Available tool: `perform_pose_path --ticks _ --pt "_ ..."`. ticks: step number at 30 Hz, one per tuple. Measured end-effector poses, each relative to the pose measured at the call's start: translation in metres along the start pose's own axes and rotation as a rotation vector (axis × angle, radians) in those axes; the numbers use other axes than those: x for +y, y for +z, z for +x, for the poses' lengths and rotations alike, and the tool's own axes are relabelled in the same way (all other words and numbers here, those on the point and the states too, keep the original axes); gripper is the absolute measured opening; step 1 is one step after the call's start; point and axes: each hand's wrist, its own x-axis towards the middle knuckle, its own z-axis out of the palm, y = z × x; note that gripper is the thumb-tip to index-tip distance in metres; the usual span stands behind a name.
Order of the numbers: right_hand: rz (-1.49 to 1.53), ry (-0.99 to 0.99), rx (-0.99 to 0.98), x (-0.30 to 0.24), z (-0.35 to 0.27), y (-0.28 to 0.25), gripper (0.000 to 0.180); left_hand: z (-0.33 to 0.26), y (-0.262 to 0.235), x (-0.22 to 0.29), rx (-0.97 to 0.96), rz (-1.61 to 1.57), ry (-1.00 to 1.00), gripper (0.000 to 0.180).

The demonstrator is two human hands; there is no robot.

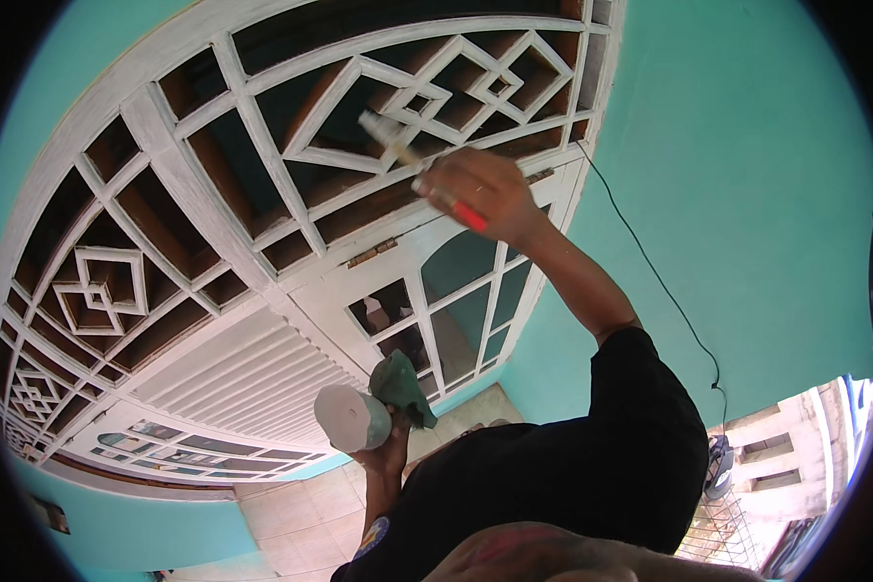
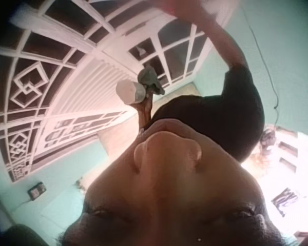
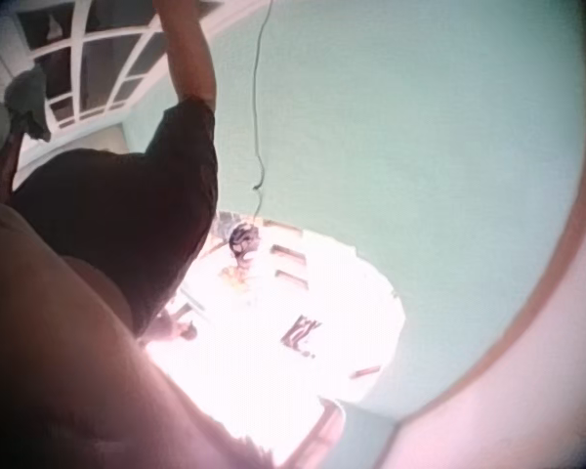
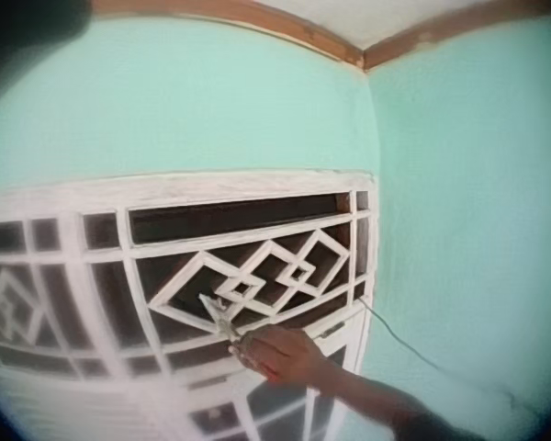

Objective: The person paints a white decorative wooden door frame using a paintbrush and a small container of white paint. They repeatedly dip the brush into the container and apply paint to the intricate lattice patterns, occasionally wiping the surface with a cloth.

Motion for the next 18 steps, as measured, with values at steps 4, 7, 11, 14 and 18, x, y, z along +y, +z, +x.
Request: perform_pose_path --ticks 4,7,11,14,18 --pt "0.033 0.2 0.108 0.016 0.001 -0.002 0.019 -0.002 -0.01 0.001 0.076 -0.011 0.036 0.061" --pt "-0.116 0.441 0.373 0.048 0.001 -0.017 0.017 -0.004 0.001 -0.001 0.038 -0.013 0.03 0.059" --pt "-0.095 0.072 0.193 0.016 -0.012 -0.003 0.021 -0.006 -0.004 -0.002 0.089 -0.071 0.022 0.073" --pt "0.107 0.053 0.007 -0.024 -0.015 0.013 0.024 -0.009 -0.009 0.002 0.057 -0.031 0.016 0.081" --pt "-0.031 0.248 0.174 -0.012 -0.02 0.012 0.014 -0.012 -0.011 0.007 0.074 -0.017 0.013 0.077"
